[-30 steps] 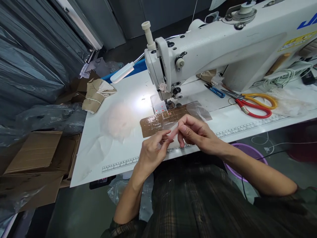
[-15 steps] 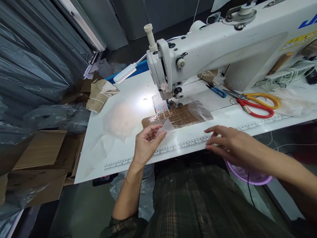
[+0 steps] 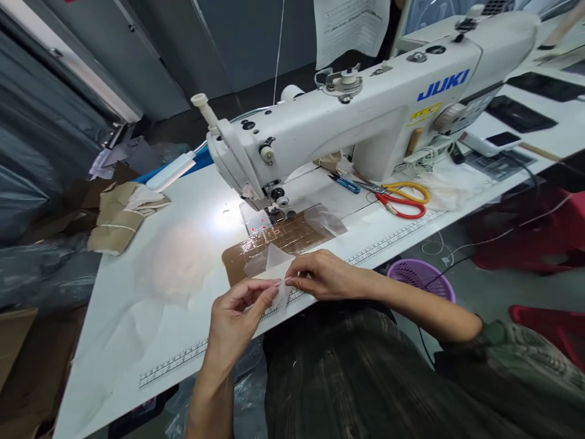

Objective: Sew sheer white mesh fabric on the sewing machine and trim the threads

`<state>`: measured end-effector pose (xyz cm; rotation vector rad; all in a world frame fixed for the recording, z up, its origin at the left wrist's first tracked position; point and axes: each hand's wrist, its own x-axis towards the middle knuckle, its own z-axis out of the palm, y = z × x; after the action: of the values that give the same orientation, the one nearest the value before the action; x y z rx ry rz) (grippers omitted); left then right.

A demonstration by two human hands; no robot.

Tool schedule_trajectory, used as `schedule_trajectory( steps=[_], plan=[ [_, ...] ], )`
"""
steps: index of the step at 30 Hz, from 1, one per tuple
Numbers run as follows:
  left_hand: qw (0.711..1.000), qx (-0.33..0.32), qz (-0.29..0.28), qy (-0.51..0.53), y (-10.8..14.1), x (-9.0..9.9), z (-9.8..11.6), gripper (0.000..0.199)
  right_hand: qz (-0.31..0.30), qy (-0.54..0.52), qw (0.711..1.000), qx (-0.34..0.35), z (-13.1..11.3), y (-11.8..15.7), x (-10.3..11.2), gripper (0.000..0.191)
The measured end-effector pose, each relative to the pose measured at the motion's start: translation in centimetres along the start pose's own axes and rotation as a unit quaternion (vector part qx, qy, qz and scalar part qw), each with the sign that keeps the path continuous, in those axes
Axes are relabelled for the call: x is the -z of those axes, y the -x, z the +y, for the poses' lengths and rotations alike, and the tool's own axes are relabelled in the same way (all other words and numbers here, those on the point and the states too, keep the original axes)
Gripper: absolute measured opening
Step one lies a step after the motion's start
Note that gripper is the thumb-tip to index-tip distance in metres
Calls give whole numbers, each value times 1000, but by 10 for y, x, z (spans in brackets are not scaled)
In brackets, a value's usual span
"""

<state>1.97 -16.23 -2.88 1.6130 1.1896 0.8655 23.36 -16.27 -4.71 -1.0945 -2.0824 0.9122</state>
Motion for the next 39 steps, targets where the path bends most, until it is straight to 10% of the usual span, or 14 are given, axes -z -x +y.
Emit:
schedule_trajectory(
  steps=[13, 26, 35, 39],
  plan=[
    [987, -154, -18, -52, 8, -10, 3, 19, 198, -104, 974, 42, 19, 1, -11, 14],
    [954, 11, -184, 238, 27, -36, -24, 92, 246, -137, 955, 94, 25, 20, -23, 17],
    [963, 88, 54, 250, 18, -63, -21, 38, 279, -22, 960, 31, 24, 32, -16, 29],
    [964, 105, 66, 235, 16, -69, -16, 39, 291, -21, 953, -79, 12, 46, -14, 17]
  ],
)
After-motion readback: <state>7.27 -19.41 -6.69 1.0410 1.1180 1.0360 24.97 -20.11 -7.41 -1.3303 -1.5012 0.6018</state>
